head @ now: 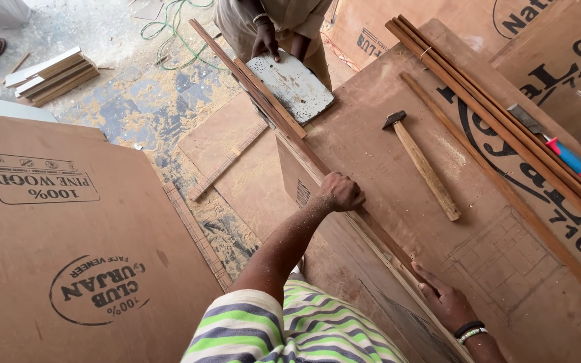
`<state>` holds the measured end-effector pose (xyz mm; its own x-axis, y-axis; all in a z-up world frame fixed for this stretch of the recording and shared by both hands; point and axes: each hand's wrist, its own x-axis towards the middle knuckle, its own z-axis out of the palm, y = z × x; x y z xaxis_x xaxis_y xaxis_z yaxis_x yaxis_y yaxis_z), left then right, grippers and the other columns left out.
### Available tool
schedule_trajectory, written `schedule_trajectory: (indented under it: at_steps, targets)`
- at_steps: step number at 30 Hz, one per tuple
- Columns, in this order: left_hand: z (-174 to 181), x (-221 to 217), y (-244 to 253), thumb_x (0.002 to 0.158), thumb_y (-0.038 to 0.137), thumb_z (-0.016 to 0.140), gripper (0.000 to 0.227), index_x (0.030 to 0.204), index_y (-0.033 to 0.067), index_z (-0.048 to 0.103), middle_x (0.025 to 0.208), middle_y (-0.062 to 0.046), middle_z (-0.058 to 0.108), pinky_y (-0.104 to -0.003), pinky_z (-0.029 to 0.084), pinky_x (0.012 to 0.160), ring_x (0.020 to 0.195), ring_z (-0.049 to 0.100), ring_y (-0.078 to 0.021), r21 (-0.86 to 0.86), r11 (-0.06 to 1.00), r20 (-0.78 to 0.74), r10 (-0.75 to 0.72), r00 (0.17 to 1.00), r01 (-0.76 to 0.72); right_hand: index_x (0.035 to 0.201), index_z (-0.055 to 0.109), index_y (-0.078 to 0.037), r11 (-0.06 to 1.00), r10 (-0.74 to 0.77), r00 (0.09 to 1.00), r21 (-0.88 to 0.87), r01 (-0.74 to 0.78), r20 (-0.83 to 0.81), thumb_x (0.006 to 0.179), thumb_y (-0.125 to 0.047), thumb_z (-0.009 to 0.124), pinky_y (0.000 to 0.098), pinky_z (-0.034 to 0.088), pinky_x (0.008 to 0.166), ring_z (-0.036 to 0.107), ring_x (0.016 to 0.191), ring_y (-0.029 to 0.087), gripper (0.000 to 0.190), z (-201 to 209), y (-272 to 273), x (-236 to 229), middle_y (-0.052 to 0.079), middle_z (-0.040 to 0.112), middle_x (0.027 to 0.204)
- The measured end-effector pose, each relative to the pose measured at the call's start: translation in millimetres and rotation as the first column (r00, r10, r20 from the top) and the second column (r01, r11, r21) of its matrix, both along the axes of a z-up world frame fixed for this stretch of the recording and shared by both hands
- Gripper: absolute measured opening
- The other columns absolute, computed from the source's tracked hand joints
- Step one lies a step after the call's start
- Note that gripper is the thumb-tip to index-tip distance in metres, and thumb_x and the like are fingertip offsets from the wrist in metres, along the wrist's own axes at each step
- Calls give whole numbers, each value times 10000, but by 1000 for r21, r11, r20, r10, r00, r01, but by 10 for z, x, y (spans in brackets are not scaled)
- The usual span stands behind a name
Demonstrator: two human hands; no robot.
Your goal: Applying and fitting decorative wood trim strips to a plywood furniture piece using adhesive and manual alignment.
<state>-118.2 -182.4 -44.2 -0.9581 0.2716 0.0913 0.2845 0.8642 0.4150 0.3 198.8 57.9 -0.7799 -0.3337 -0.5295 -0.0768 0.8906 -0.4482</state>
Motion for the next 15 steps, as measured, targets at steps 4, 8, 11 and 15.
schedule_trajectory:
  at_steps: [4, 8, 11, 15]
  targets:
    - [3, -49, -53, 886, 375, 544, 456, 468, 220, 450, 414, 39, 379, -358, 337, 417, 382, 299, -127, -38, 999, 9, 0, 1000, 1, 1509, 425, -509, 996, -24, 998, 89, 18, 60, 963, -526, 491, 418, 576, 1028, 690, 1231, 286, 550, -47, -44, -21, -13, 661, 1426]
    - [208, -22, -140, 825, 393, 585, 434, 451, 188, 505, 396, -26, 413, -379, 346, 422, 358, 366, -180, -13, 1000, 55, 20, 998, -19, 1501, 417, -493, 999, 16, 1000, 35, -16, -2, 953, -508, 490, 432, 566, 1005, 676, 1211, 311, 553, -5, -166, -43, -21, 627, 1449]
    - [137, -74, -205, 853, 386, 581, 437, 475, 167, 572, 418, -29, 477, -389, 377, 437, 390, 428, -192, -43, 999, 18, 15, 1000, -14, 1539, 390, -536, 978, -31, 995, 208, 11, 90, 978, -514, 484, 401, 614, 997, 761, 1139, 291, 570, 20, -237, -74, -21, 704, 1380]
    - [163, -100, -287, 838, 405, 611, 434, 486, 153, 585, 424, -65, 487, -392, 390, 440, 381, 443, -224, -28, 1000, 18, 10, 1000, -9, 1512, 420, -507, 997, -9, 1000, 77, 7, 18, 966, -478, 501, 406, 584, 1001, 706, 1188, 304, 553, -65, -248, -94, -10, 660, 1414]
